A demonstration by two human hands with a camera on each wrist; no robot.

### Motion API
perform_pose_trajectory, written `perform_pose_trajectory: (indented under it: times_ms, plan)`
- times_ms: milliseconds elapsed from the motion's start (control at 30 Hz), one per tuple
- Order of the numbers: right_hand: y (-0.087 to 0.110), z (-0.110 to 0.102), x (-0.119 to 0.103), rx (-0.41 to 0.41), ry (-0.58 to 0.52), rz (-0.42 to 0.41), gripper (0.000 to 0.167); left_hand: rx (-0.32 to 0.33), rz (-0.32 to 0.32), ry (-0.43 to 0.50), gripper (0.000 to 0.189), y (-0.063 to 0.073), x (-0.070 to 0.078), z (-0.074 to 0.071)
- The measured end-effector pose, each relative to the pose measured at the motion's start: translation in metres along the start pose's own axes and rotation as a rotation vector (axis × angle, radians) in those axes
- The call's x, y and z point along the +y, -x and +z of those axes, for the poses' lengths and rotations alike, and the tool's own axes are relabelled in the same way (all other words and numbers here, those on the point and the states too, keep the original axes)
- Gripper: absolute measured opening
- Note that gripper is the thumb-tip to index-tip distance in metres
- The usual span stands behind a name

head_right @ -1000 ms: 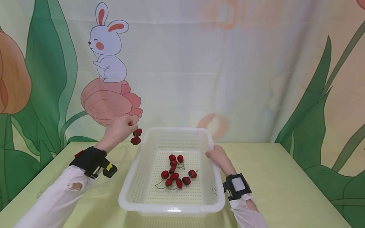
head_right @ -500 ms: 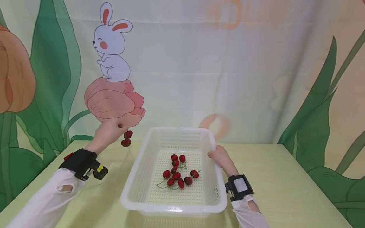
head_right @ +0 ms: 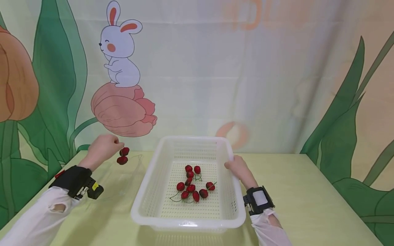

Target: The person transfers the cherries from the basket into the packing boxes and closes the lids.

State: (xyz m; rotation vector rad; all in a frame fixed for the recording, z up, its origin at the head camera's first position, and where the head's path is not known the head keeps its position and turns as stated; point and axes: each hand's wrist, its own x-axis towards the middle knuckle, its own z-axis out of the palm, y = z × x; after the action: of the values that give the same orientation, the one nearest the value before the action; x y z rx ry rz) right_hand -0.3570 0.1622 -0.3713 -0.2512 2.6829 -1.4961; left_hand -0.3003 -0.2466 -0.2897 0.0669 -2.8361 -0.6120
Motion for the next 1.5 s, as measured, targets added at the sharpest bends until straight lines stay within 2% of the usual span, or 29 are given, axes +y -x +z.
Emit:
perform_pose_trajectory:
  times_ms: [133,300,633,867,1200,1367,1500]
  plan:
    - [-0.002,-0.001,0.001,-0.001,-0.001,-0.003,0.035,-0.053,-0.041,-0.01,0.025,0.001,-0.012,0.005]
    - [-0.004,-0.002,0.003,-0.003,-0.01,0.001,0.035,-0.081,-0.091,-0.014,0.022,0.001,-0.023,0.009]
    - [0.0,0.001,0.002,0.003,-0.025,0.012,0.037,-0.165,-0.152,-0.052,0.02,0.001,-0.034,0.018]
    - [-0.002,0.003,0.003,-0.004,-0.044,0.013,0.037,-0.195,-0.17,-0.08,0.018,0.004,-0.039,0.024]
    - [-0.003,0.001,0.002,0.021,0.001,0.004,0.036,-0.245,-0.214,-0.11,0.018,0.001,-0.038,0.031]
    - [-0.004,0.002,0.002,0.026,0.002,0.005,0.036,-0.276,-0.222,-0.111,0.017,0.002,-0.039,0.032]
    - [-0.003,0.003,0.003,0.013,-0.019,0.02,0.037,-0.276,-0.213,-0.111,0.015,0.004,-0.042,0.034]
